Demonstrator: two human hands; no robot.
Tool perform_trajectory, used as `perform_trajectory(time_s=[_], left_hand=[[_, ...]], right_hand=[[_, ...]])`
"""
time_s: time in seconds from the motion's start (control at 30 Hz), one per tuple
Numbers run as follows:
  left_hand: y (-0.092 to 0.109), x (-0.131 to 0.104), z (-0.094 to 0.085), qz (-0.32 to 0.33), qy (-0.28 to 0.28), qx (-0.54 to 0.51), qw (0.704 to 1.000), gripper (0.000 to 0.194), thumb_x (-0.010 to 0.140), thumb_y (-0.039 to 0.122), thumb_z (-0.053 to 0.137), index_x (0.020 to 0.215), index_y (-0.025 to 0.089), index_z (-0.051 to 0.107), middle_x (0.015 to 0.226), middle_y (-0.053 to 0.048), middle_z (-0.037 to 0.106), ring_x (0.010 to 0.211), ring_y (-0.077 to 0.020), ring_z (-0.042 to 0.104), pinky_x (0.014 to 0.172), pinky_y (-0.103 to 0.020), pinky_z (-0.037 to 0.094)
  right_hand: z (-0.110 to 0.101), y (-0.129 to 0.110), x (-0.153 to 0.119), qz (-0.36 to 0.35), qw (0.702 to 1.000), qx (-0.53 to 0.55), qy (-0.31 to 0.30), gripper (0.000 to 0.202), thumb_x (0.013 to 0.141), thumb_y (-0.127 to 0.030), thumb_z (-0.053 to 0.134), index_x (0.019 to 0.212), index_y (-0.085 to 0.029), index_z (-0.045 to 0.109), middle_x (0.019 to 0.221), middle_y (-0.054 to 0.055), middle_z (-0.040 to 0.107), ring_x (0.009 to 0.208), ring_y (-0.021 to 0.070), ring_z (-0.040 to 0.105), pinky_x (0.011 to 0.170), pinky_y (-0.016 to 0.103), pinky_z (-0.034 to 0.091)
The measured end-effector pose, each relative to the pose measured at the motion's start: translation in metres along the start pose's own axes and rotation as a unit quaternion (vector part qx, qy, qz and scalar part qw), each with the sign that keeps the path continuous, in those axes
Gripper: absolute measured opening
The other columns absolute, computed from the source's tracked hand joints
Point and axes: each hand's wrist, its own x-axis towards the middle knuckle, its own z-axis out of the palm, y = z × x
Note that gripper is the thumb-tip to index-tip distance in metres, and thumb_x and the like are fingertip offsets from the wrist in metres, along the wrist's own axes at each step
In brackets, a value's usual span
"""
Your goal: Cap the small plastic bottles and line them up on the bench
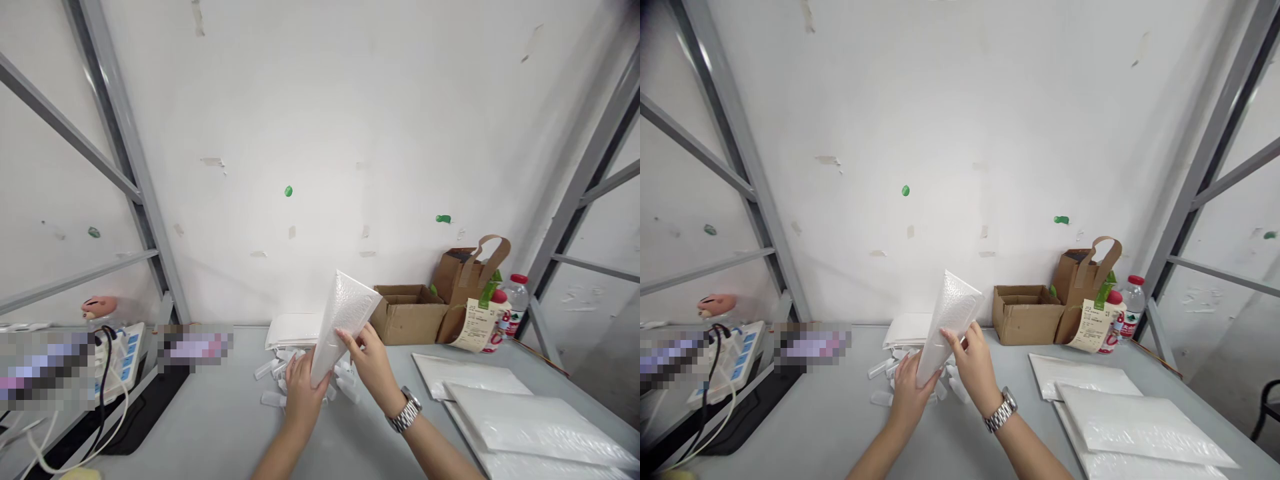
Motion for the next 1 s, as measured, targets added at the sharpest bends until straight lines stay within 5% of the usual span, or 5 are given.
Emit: perform_trajectory(time_s=[0.17, 0.47, 0.6, 0.83, 1.0], left_hand=[[0.005, -0.002, 0.001, -0.063, -0.053, 0.017, 0.996, 0.096, 0.054, 0.045, 0.070, 0.134, 0.019, 0.023, 0.136, -0.017, 0.038, 0.126, -0.0331, 0.032, 0.101, -0.050, 0.020], [-0.002, -0.007, 0.005, -0.037, -0.123, 0.042, 0.991, 0.098, 0.052, 0.047, 0.071, 0.133, 0.015, 0.028, 0.135, -0.020, 0.039, 0.131, -0.0341, 0.018, 0.105, -0.054, 0.008], [0.009, -0.002, -0.004, -0.080, -0.112, -0.104, 0.985, 0.088, 0.057, 0.054, 0.066, 0.130, 0.017, 0.034, 0.138, -0.018, 0.035, 0.132, -0.0317, 0.015, 0.106, -0.052, 0.011], [0.022, 0.018, -0.033, -0.298, -0.066, -0.561, 0.769, 0.057, 0.064, 0.050, 0.066, 0.110, 0.019, 0.053, 0.113, -0.012, 0.062, 0.104, -0.0273, 0.057, 0.087, -0.042, 0.046], [0.020, 0.026, -0.041, -0.367, -0.032, -0.541, 0.756, 0.045, 0.050, 0.025, 0.080, 0.090, 0.013, 0.061, 0.091, -0.010, 0.070, 0.089, -0.0249, 0.065, 0.081, -0.037, 0.051]], right_hand=[[-0.013, -0.001, 0.012, -0.024, 0.999, -0.006, 0.044, 0.040, 0.086, -0.043, 0.040, 0.056, -0.019, 0.052, 0.066, 0.000, 0.046, 0.054, 0.0114, 0.047, 0.050, 0.023, 0.038], [-0.041, -0.005, 0.025, -0.039, 0.991, -0.005, 0.127, 0.043, 0.084, -0.044, 0.045, 0.049, -0.019, 0.046, 0.064, 0.000, 0.047, 0.057, 0.0120, 0.049, 0.053, 0.024, 0.038], [-0.045, -0.007, 0.017, 0.024, 0.978, 0.073, 0.193, 0.039, 0.080, -0.046, 0.050, 0.051, -0.020, 0.045, 0.053, -0.003, 0.046, 0.047, 0.0103, 0.047, 0.047, 0.023, 0.038], [-0.009, 0.006, -0.018, 0.223, 0.940, 0.259, -0.019, 0.039, 0.071, -0.052, 0.058, 0.055, -0.017, 0.049, 0.040, -0.003, 0.050, 0.035, 0.0101, 0.046, 0.037, 0.022, 0.037], [-0.013, 0.029, -0.010, 0.261, 0.916, 0.306, -0.007, 0.035, 0.064, -0.047, 0.066, 0.061, -0.016, 0.052, 0.045, -0.005, 0.048, 0.034, 0.0055, 0.037, 0.029, 0.018, 0.026]])
